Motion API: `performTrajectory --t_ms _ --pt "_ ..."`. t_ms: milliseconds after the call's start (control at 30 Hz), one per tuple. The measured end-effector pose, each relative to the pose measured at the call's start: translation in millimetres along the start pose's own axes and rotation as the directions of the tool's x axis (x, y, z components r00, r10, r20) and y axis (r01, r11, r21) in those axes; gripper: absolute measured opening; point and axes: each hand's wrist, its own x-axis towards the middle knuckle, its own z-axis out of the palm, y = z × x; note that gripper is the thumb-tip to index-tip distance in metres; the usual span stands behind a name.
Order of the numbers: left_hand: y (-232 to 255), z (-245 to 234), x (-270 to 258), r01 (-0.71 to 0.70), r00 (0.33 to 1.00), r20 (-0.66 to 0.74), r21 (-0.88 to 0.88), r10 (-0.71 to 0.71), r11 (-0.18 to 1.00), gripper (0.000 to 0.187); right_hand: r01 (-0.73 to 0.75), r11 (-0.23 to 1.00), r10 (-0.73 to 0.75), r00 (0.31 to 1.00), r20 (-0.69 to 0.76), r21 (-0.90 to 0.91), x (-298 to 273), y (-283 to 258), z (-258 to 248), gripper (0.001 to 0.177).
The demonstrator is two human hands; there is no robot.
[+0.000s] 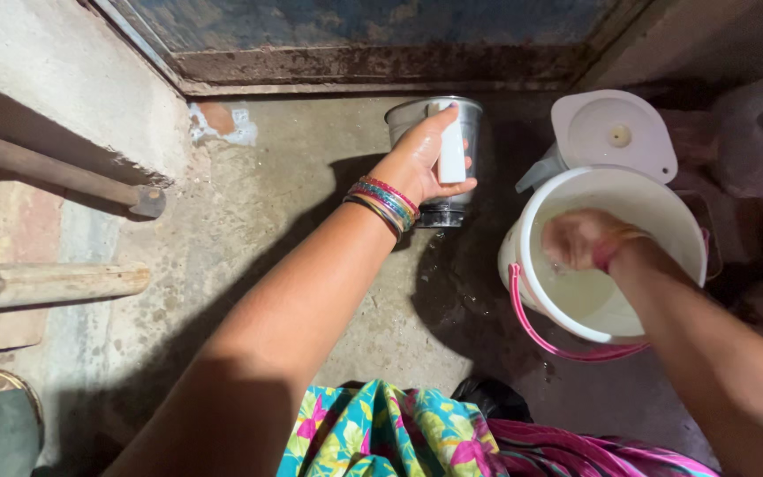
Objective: The person washes a metal blender jar by hand using a sponge and water from a nearby bucket. They scrub the interior and exterior, rinse repeatedly, and inspect the jar throughout the process.
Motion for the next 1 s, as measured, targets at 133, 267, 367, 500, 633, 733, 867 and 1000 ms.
performTrajectory --t_ms 133,267,367,500,633,733,867,1000 --pt "5.6 -9.5 12.3 0.0 0.998 -0.067 -0.105 -0.007 0.994 0.051 0.113 0.962 -0.264 0.627 0.733 0.25 -75.3 -31.5 56.1 0.023" --pt "-5.4 -7.1 25.3 0.003 0.998 -0.054 -0.267 -0.018 0.964 0.057 0.569 0.818 -0.508 0.783 0.359 -0.085 -129.5 -40.1 150.8 0.028" --pt "-6.2 -8.9 26.9 0.005 0.997 0.073 -0.329 0.021 0.944 0.07 0.706 0.704 -0.573 0.628 0.527 -0.076 -132.5 -27.8 207.3 0.015" --pt "10.2 -13.1 21.9 -0.069 0.998 -0.034 -0.5 0.06 0.863 0.063 0.881 0.263 -0.738 0.446 0.506 -0.393 -123.6 -12.4 228.3 0.024" --pt "20.9 -4.5 24.0 -0.138 0.99 -0.095 -0.439 0.107 0.888 0.061 0.666 -0.47 -0.656 0.176 0.734 -0.579 -100.5 6.7 214.2 0.044" --pt "20.0 2.3 25.7 -0.216 0.973 -0.133 -0.226 0.19 0.95 0.069 0.283 -0.664 -0.622 0.306 0.721 -0.692 -79.3 10.2 211.3 0.043" --pt "22.0 8.2 28.2 -0.319 0.941 -0.154 -0.098 0.302 0.943 0.066 0.326 -0.599 -0.623 0.385 0.681 -0.732 -61.2 6.9 220.2 0.047" --pt "24.3 16.9 27.0 -0.376 0.926 -0.07 -0.278 0.372 0.884 0.058 0.761 0.449 -0.428 0.643 0.636 -0.468 -52.4 -5.4 217.1 0.021"
